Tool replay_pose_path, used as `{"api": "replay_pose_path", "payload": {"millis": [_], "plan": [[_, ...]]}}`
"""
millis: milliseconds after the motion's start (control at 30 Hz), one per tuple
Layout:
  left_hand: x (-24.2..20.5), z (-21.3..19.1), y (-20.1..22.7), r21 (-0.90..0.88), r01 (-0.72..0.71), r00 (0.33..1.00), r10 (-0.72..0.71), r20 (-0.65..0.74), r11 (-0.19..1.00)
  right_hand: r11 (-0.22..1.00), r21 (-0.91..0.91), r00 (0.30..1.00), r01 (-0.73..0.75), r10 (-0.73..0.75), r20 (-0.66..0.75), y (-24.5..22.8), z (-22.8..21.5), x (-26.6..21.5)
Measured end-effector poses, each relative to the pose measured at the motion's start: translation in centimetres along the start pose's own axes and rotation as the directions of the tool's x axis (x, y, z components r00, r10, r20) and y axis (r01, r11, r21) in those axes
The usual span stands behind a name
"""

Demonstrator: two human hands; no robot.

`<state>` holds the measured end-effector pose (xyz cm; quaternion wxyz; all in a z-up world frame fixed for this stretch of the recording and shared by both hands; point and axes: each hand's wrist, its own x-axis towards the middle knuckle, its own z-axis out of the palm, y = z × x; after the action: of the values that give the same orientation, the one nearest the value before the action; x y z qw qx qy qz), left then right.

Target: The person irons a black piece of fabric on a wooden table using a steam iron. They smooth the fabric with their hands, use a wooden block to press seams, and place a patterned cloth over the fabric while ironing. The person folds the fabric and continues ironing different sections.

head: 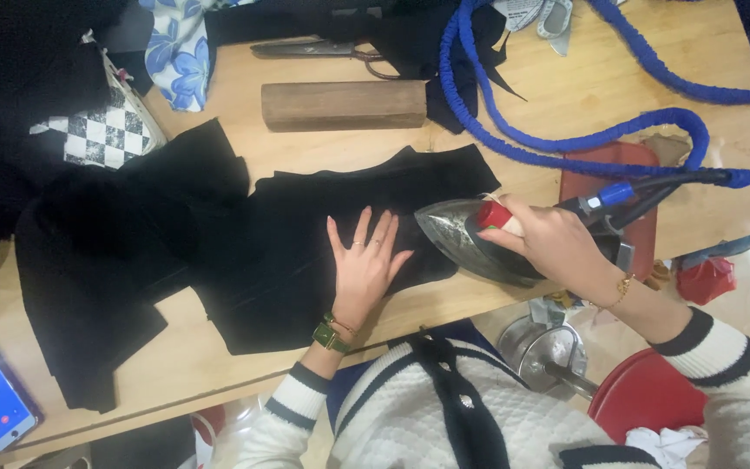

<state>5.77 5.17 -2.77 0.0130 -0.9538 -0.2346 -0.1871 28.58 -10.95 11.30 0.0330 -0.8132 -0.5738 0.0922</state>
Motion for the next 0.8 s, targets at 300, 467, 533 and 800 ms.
{"api": "replay_pose_path", "payload": {"millis": [300,467,533,800], "plan": [[0.5,1.0,-1.4,-0.063,0.005,0.999,-0.008,-0.049,0.998,0.999,0.039,0.999,0.028,-0.029,0.031,0.0,0.1,1.5],[0.4,0.5,-1.8,-0.112,0.092,0.996,-0.093,-0.002,0.989,0.999,-0.033,0.999,0.031,-0.031,0.023,0.4,0.1,0.9],[0.5,0.4,-2.3,-0.118,0.113,0.994,-0.112,0.007,0.987,0.999,-0.032,0.999,0.033,-0.032,0.021,0.5,0.3,1.1],[0.5,-0.9,-4.5,-0.079,0.198,0.98,-0.196,0.035,0.977,0.999,-0.023,0.999,0.045,-0.044,0.006,-0.1,1.0,1.8]]}}
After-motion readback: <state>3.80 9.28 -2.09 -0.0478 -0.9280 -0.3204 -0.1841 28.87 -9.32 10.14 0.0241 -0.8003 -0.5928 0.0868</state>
